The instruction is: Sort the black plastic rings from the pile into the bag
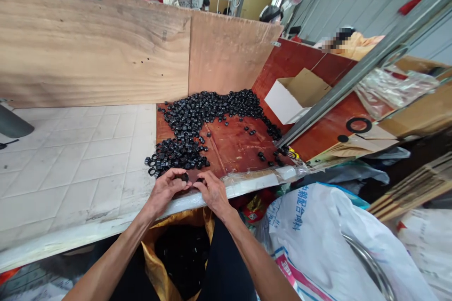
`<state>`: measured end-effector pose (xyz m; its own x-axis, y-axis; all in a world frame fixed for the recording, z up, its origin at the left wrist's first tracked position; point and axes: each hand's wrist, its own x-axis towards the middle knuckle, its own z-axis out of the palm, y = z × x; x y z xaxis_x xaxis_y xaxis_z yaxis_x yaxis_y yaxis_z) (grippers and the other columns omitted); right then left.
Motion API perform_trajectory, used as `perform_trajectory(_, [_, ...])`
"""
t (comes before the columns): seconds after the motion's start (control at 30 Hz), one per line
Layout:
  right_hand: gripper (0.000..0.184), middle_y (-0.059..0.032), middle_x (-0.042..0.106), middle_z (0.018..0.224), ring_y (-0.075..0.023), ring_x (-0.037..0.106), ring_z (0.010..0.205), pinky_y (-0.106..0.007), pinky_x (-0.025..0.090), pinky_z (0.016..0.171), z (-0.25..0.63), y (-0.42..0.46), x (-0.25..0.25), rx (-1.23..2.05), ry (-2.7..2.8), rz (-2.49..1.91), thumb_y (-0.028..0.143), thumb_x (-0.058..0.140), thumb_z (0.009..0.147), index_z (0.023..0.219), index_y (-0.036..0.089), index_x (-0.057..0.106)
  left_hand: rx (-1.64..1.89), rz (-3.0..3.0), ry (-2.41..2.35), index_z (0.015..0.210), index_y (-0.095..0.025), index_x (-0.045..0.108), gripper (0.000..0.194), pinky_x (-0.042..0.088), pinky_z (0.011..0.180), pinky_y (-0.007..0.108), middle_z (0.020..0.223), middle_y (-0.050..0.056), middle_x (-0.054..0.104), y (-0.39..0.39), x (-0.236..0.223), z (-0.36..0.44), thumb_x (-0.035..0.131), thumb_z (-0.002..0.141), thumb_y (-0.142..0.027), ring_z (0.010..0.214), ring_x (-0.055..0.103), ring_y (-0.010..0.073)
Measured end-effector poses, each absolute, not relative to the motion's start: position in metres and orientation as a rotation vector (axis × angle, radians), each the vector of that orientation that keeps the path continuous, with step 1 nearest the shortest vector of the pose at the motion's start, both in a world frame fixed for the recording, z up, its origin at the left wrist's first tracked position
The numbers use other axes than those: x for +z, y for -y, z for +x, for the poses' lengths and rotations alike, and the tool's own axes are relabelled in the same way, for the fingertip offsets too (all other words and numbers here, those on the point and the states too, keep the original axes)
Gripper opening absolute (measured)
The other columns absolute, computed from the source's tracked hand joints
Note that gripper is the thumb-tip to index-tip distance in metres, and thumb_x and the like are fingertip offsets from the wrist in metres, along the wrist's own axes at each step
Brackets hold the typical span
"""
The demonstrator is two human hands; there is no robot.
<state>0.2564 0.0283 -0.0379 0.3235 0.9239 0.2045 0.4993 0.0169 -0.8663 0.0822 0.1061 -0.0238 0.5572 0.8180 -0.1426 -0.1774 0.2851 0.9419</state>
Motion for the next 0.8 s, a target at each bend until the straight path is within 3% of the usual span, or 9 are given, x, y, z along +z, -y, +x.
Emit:
perform_trajectory(0.1, [0.022, -0.0042, 0.068, 0.096, -0.0160, 0.065, 0.070, -0.030, 0.058, 0.070, 0.247, -0.027, -0.027, 0.746, 1.008, -1.504, 0.040, 0.073, 0.085, 0.096, 0.022, 0.069, 0.771, 0.817, -0.632, 0.106, -0.018, 0.070, 0.041, 0.058, 0.082, 0.028, 0.094, 0.002, 0.076, -0.104, -0.016, 0.068, 0.088, 0.069, -0.019, 0.082, 0.076, 0.0169])
perform_trajectory(0.23, [0.030, -0.0061, 0.069, 0.108, -0.0206, 0.072, 0.089, -0.037, 0.061, 0.086, 0.230, -0.023, -0.003, 0.904, 0.866, -1.300, 0.044, 0.076, 0.084, 0.103, 0.023, 0.070, 0.799, 0.690, -0.599, 0.102, -0.018, 0.075, 0.037, 0.061, 0.078, 0.028, 0.106, 0.003, 0.075, -0.106, -0.009, 0.061, 0.086, 0.067, -0.014, 0.080, 0.075, 0.0155])
perform_trajectory(0.3, [0.028, -0.0064, 0.070, 0.110, -0.0216, 0.072, 0.093, -0.037, 0.060, 0.088, 0.223, -0.022, 0.005, 0.869, 0.890, -1.292, 0.043, 0.075, 0.084, 0.103, 0.023, 0.071, 0.810, 0.674, -0.600, 0.101, -0.018, 0.076, 0.035, 0.061, 0.077, 0.028, 0.105, 0.003, 0.075, -0.107, -0.008, 0.061, 0.085, 0.067, -0.014, 0.079, 0.075, 0.0148])
perform_trajectory(0.43, [0.019, -0.0059, 0.072, 0.098, -0.0182, 0.066, 0.080, -0.031, 0.057, 0.075, 0.216, -0.025, 0.009, 0.666, 1.011, -1.410, 0.034, 0.074, 0.084, 0.099, 0.022, 0.074, 0.842, 0.738, -0.607, 0.100, -0.018, 0.075, 0.035, 0.059, 0.078, 0.025, 0.093, 0.001, 0.075, -0.104, -0.009, 0.065, 0.087, 0.068, -0.015, 0.076, 0.071, 0.0117])
perform_trajectory(0.63, [0.019, -0.0086, 0.072, 0.112, -0.0215, 0.069, 0.097, -0.031, 0.057, 0.081, 0.216, -0.026, 0.005, 0.583, 1.230, -1.391, 0.026, 0.062, 0.093, 0.107, 0.024, 0.075, 0.897, 0.879, -0.626, 0.097, -0.017, 0.074, 0.032, 0.056, 0.081, 0.024, 0.093, 0.002, 0.075, -0.096, -0.014, 0.068, 0.089, 0.069, -0.019, 0.085, 0.070, 0.0137])
perform_trajectory(0.8, [0.018, -0.0078, 0.074, 0.105, -0.0203, 0.069, 0.083, -0.031, 0.055, 0.075, 0.220, -0.021, 0.007, 0.584, 1.253, -1.486, 0.028, 0.063, 0.093, 0.105, 0.023, 0.075, 0.899, 0.992, -0.632, 0.099, -0.016, 0.076, 0.031, 0.057, 0.079, 0.026, 0.094, 0.003, 0.075, -0.094, -0.020, 0.070, 0.088, 0.072, -0.026, 0.080, 0.069, 0.0134])
